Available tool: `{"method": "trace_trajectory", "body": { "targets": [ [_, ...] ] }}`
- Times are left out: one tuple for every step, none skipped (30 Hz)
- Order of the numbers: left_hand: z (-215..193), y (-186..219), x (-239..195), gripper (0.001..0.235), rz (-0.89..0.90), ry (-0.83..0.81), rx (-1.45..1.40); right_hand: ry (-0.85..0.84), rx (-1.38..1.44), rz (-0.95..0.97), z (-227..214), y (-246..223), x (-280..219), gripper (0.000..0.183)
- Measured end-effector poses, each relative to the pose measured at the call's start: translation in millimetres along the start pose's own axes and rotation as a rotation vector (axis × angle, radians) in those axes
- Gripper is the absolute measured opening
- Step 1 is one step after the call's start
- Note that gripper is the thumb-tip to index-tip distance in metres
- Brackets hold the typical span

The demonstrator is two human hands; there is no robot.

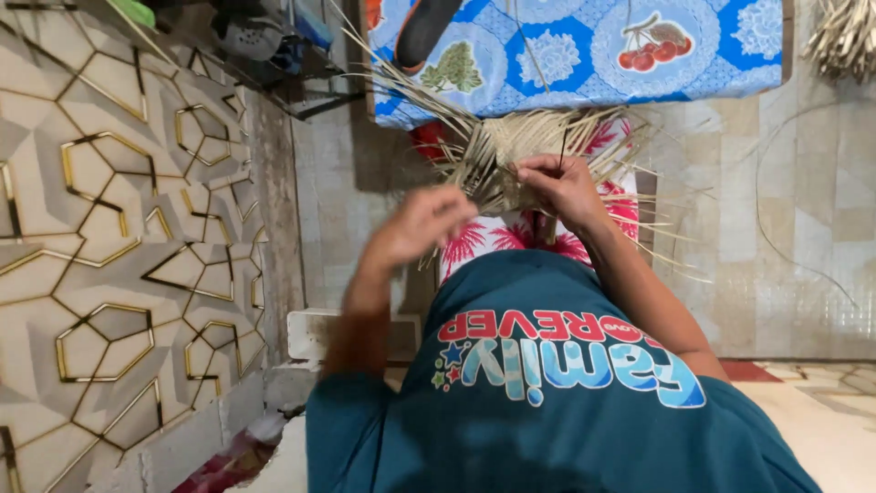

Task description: The person weaves a basket using dried palm leaves by hand. They interlace the leaves to form a pattern and occasionally use a wooden tool to tighten the weave.

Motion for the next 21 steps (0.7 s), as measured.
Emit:
{"method": "trace_trajectory", "body": {
  "targets": [
    [10,-25,-3,0.019,0.001,0.011,-0.003,-0.01,-0.005,0.001,5,-3,0,0.014],
    [19,-53,-5,0.019,-0.06,0.041,-0.039,-0.033,-0.024,-0.027,10,-6,1,0.014],
    [33,-85,-11,0.019,-0.13,0.068,-0.087,-0.053,-0.046,-0.041,14,-6,-3,0.014],
    [41,-97,-10,0.019,-0.138,0.075,-0.101,-0.059,-0.053,-0.026,19,-5,-6,0.014],
    [45,-112,-5,0.019,-0.213,0.165,-0.167,-0.051,-0.079,-0.031,21,-7,-7,0.016],
    [50,-127,-1,0.019,-0.289,0.254,-0.233,-0.042,-0.105,-0.037,23,-10,-7,0.018],
    [56,-133,8,0.019,-0.289,0.258,-0.245,-0.046,-0.115,-0.03,23,-5,-6,0.018],
    [60,-138,18,0.022,-0.254,0.297,-0.275,-0.028,-0.131,-0.029,21,-1,-6,0.019],
    [64,-141,29,0.026,-0.217,0.334,-0.302,-0.007,-0.146,-0.031,19,2,-5,0.021],
    [63,-131,31,0.026,-0.215,0.336,-0.311,-0.009,-0.154,-0.027,22,0,-8,0.021],
    [60,-119,36,0.032,-0.19,0.349,-0.225,-0.017,-0.148,-0.032,25,-4,-10,0.02],
    [57,-106,40,0.039,-0.166,0.362,-0.139,-0.024,-0.142,-0.036,27,-8,-11,0.019],
    [55,-97,40,0.039,-0.159,0.365,-0.142,-0.026,-0.148,-0.04,28,-9,-12,0.019],
    [54,-88,40,0.041,-0.157,0.358,-0.145,-0.034,-0.147,-0.041,28,-11,-13,0.019],
    [53,-80,37,0.043,-0.161,0.352,-0.146,-0.043,-0.143,-0.037,30,-11,-15,0.02],
    [56,-83,38,0.043,-0.159,0.355,-0.149,-0.046,-0.146,-0.037,31,-14,-17,0.02],
    [58,-85,38,0.045,-0.159,0.356,-0.129,-0.049,-0.158,-0.033,34,-17,-20,0.019],
    [60,-87,39,0.048,-0.158,0.356,-0.109,-0.052,-0.171,-0.03,36,-20,-22,0.019],
    [59,-85,38,0.048,-0.156,0.358,-0.107,-0.054,-0.17,-0.033,35,-17,-22,0.019],
    [59,-83,38,0.05,-0.156,0.35,-0.119,-0.058,-0.171,-0.019,33,-13,-22,0.018],
    [59,-81,39,0.053,-0.153,0.34,-0.13,-0.06,-0.172,-0.008,31,-10,-22,0.018]
  ]
}}
Point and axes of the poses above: each hand's wrist, its own x-axis towards the middle knuckle, its own z-axis out of the palm, y = z × x, the point moved 5 cm from there along x, towards the middle knuckle, and after that the axes turned 4 degrees about x, right-handed, at the moved point
